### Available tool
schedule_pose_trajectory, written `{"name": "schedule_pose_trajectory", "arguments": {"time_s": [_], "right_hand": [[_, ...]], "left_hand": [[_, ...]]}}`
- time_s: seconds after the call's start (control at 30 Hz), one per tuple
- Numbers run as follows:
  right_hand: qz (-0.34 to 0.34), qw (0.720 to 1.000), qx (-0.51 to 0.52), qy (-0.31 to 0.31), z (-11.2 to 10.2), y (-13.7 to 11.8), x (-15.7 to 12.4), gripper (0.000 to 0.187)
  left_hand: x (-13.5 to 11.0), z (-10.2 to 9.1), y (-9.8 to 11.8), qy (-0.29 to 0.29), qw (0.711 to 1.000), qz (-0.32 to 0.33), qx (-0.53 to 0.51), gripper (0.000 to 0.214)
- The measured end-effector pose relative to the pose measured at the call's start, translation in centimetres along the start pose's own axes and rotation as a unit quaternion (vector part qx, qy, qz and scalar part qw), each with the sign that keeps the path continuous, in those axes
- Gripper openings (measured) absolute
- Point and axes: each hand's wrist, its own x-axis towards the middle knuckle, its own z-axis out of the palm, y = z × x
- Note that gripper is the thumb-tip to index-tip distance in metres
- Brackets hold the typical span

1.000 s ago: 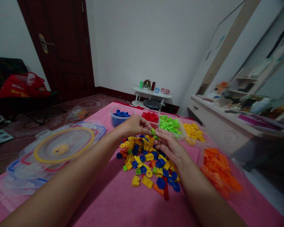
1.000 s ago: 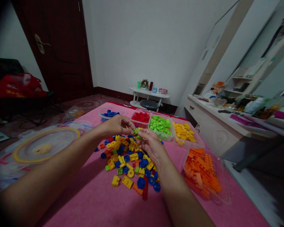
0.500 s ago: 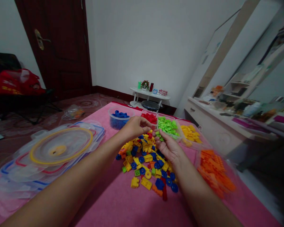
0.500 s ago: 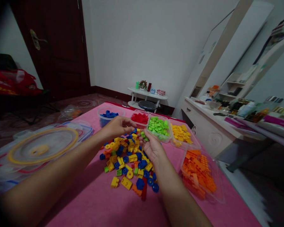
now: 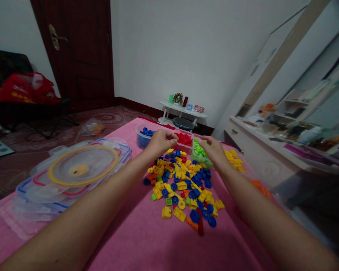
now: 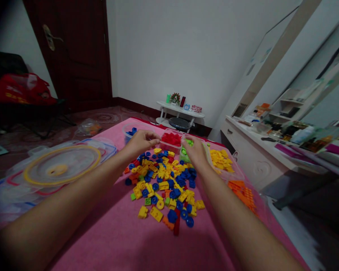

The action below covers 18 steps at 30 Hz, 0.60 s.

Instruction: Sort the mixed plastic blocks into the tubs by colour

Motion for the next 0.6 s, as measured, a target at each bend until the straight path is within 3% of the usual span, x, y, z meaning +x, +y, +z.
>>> {"name": "schedule_pose_trajectory", "arguments": {"time_s": [0.1, 0.23, 0.3, 0.4, 0.53, 0.6], "right_hand": [[-0.152, 0.978, -0.041, -0.134, 3.1, -2.9, -6.3, 0.024], [-0.268, 0.891, -0.097, -0.353, 5.2, -5.4, -13.7, 0.045], [-0.289, 0.861, -0.133, -0.397, 5.5, -5.4, -15.1, 0.05], [-0.297, 0.86, -0.189, -0.37, 5.4, -4.2, -14.3, 0.039], [-0.272, 0.901, -0.232, -0.245, 4.8, -1.7, -10.3, 0.026], [-0.232, 0.92, -0.233, -0.211, 4.3, -0.5, -8.5, 0.025]], "left_hand": [[0.2, -0.3, -0.4, 0.014, 1.0, 0.001, -0.021, 0.019], [0.3, -0.4, -0.9, 0.015, 0.999, -0.013, -0.03, 0.018], [0.3, -0.5, -1.0, 0.002, 0.999, -0.023, -0.032, 0.018], [0.2, -0.6, -0.9, -0.039, 0.998, -0.04, -0.033, 0.018], [-0.2, -0.9, -0.4, -0.137, 0.99, -0.027, 0.007, 0.019], [-0.4, -0.8, -0.4, -0.185, 0.981, -0.016, 0.062, 0.018]]}}
